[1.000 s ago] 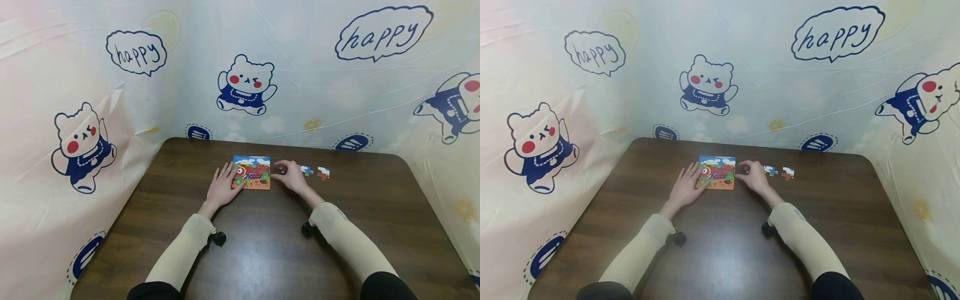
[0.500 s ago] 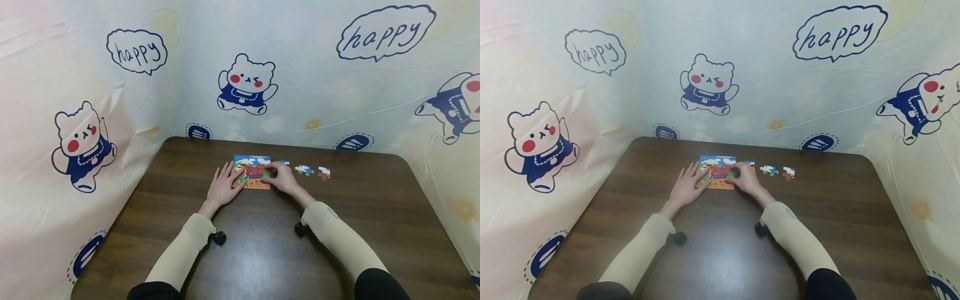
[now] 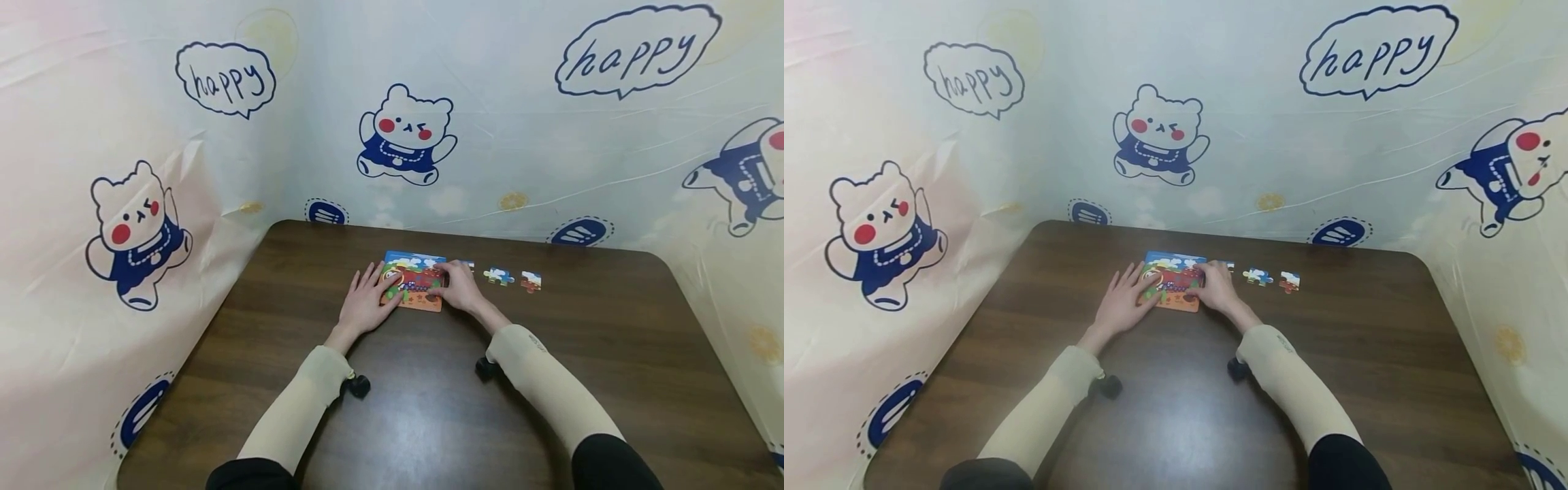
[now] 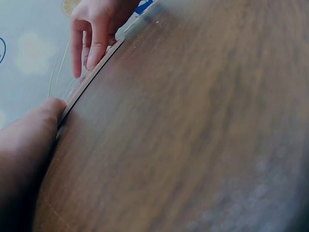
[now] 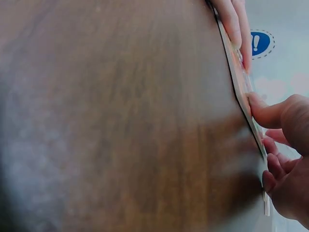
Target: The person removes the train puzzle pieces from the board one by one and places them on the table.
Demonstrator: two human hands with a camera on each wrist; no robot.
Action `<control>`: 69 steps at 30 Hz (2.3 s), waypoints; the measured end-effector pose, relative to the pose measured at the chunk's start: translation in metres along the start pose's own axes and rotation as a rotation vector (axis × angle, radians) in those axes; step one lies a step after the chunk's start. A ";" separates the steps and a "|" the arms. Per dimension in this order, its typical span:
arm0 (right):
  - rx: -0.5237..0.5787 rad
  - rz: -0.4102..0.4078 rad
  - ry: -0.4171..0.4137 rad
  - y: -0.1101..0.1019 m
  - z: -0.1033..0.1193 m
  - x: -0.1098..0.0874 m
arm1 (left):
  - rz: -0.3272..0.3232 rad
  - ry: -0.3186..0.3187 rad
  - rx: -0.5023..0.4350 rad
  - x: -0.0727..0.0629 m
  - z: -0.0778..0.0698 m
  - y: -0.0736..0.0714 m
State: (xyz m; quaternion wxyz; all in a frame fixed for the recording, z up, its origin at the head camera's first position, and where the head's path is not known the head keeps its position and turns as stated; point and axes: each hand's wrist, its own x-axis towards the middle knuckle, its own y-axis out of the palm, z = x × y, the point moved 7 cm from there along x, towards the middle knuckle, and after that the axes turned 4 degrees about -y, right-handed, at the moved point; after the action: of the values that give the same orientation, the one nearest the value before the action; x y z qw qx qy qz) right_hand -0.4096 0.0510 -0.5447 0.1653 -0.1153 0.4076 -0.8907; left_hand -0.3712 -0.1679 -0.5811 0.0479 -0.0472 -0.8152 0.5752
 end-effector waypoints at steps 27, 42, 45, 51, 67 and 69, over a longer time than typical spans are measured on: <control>0.138 -0.059 0.012 -0.004 -0.001 -0.012 | -0.002 0.005 -0.016 -0.001 -0.003 -0.003; 0.207 -0.042 0.022 0.000 -0.005 -0.010 | -0.014 0.012 -0.019 0.000 -0.002 -0.003; 0.215 -0.062 0.013 -0.003 -0.005 -0.010 | -0.020 0.015 -0.024 0.000 -0.002 -0.004; 0.242 -0.083 0.024 -0.004 -0.008 -0.012 | -0.011 0.013 -0.030 -0.001 -0.003 -0.004; 0.318 -0.119 0.048 -0.029 -0.036 -0.038 | -0.008 0.011 -0.018 0.000 -0.003 -0.002; 0.325 -0.118 0.056 -0.032 -0.041 -0.043 | -0.007 0.009 -0.018 0.000 -0.002 -0.002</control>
State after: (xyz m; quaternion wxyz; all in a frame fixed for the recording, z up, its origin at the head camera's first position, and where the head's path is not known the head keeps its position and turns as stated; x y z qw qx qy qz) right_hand -0.3906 0.1154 -0.5489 0.1179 -0.0859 0.2550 -0.9559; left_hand -0.3706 -0.1663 -0.5784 0.0530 -0.0474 -0.8204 0.5674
